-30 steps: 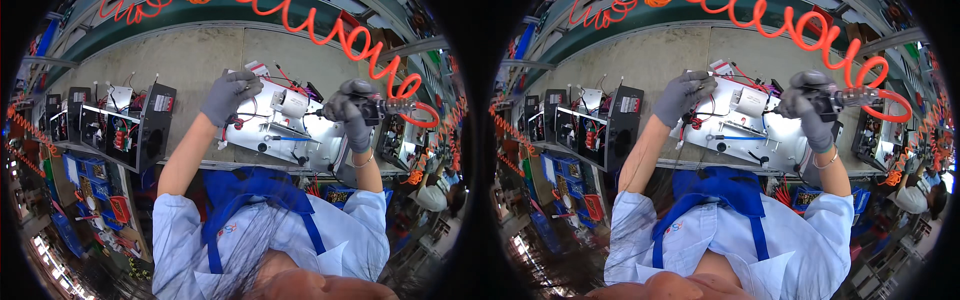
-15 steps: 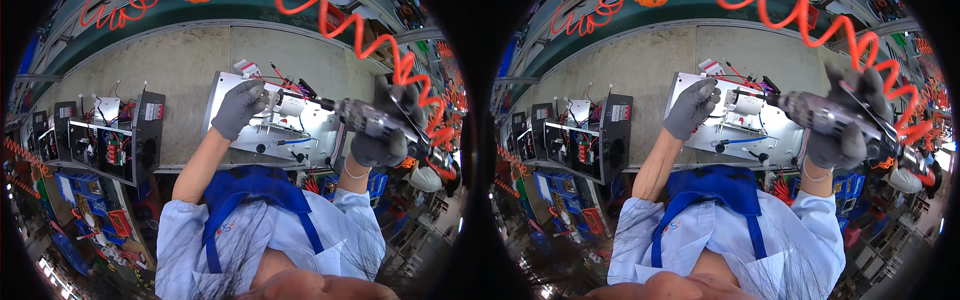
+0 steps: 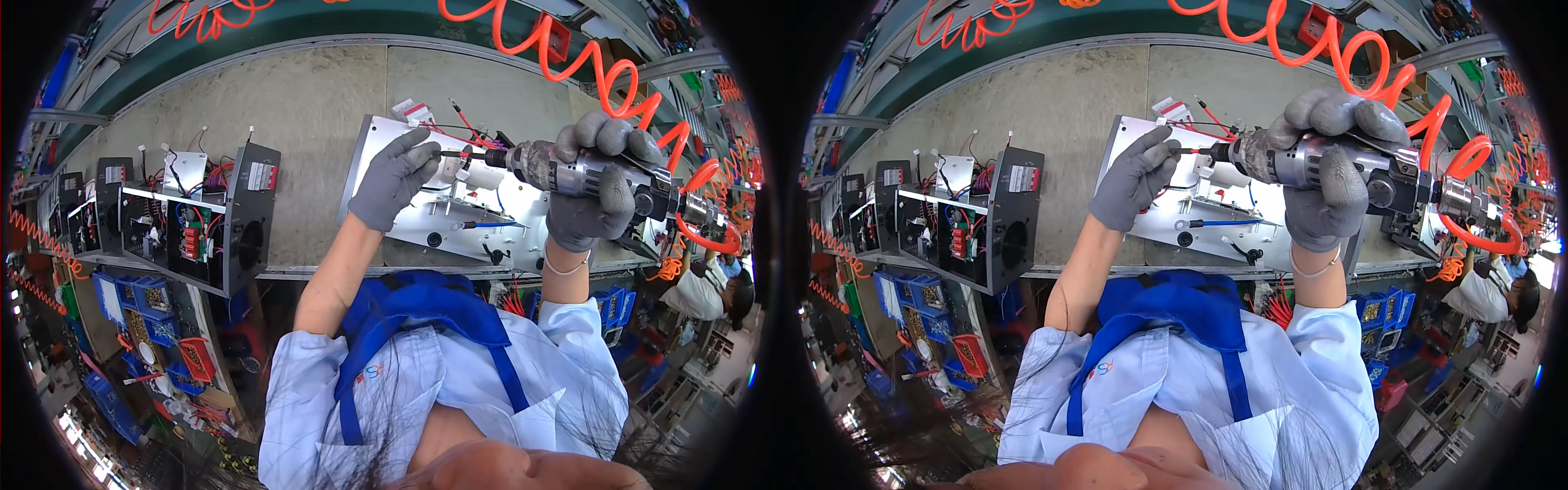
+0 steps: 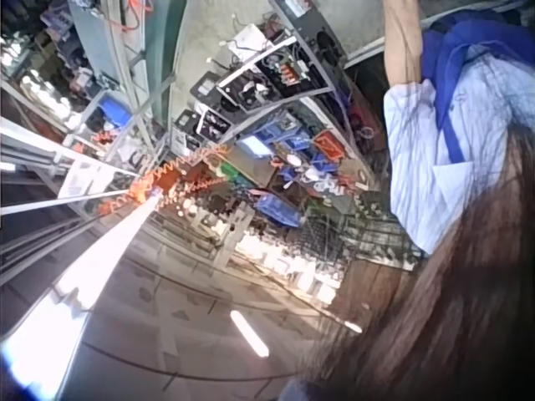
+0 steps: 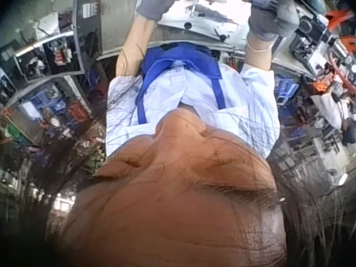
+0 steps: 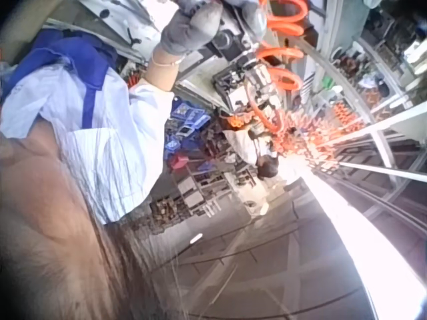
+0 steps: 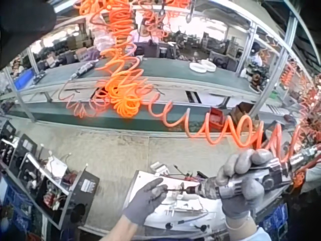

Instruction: Assembling and wiring electronic components inside a metal chassis on a factory production line.

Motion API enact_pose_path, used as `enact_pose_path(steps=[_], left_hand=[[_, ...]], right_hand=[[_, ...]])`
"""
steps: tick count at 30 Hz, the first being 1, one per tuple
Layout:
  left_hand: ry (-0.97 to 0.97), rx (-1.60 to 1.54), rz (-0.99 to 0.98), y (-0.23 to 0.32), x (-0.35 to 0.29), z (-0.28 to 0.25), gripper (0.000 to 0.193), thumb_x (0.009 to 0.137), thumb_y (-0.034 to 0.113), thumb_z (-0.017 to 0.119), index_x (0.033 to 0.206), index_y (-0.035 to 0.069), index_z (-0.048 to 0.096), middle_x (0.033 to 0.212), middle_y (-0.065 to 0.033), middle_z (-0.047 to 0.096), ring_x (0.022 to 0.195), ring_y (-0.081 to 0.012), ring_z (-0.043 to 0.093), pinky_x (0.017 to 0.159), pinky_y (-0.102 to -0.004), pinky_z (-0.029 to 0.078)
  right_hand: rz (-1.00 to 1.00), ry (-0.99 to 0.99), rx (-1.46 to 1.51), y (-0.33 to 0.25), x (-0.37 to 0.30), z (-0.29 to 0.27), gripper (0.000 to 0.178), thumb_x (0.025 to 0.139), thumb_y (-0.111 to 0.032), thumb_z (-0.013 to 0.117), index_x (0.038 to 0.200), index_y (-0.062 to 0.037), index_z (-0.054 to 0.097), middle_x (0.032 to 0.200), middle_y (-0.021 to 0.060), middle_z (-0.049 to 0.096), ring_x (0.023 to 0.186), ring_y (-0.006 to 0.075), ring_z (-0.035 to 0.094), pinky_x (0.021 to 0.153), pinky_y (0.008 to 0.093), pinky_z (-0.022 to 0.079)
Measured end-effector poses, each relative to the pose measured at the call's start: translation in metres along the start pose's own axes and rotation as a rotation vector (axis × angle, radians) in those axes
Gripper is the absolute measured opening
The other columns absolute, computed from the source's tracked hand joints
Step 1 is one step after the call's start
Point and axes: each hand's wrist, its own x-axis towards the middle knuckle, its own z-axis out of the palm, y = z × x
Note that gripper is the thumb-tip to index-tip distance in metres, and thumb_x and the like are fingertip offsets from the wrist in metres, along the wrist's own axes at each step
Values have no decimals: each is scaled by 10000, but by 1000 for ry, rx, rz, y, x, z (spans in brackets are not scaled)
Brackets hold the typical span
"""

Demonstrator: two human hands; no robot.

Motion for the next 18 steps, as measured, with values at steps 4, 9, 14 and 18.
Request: enact_pose_path(steps=[4, 9, 14, 18], left_hand=[[-115, -78, 28, -10, 13, -19, 353, 941, 130, 602, 1246, -23, 514, 989, -108, 595, 808, -136, 614, 690, -210, 575], [-119, -79, 31, -16, 19, -22, 331, 942, 167, 611, 1207, -19, 542, 981, -102, 579, 780, -119, 592, 646, -194, 567], [-111, -104, 3, -15, 19, -22, 304, 932, 173, 634, 1151, -31, 580, 931, -80, 612, 754, -110, 594, 607, -191, 520], [-88, -46, -25, -16, 20, -26, 310, 931, 191, 636, 1146, -25, 580, 920, -81, 612, 744, -99, 596, 603, -183, 523]], right_hand=[[33, -9, -30, -3, 1, 16, 455, 764, -114, 578, 1219, -115, 557, 908, 39, 439, 805, 199, 411, 623, 316, 422], [28, -48, 11, 3, 1, 6, 443, 782, -103, 569, 1225, -110, 560, 912, 40, 440, 811, 204, 412, 638, 328, 435], [41, -10, 41, 11, 3, -2, 444, 780, -99, 564, 1225, -101, 560, 927, 45, 453, 818, 209, 417, 642, 332, 438], [53, 25, 54, 14, 4, -1, 437, 780, -101, 558, 1217, -97, 561, 941, 59, 485, 829, 215, 440, 662, 340, 451]])
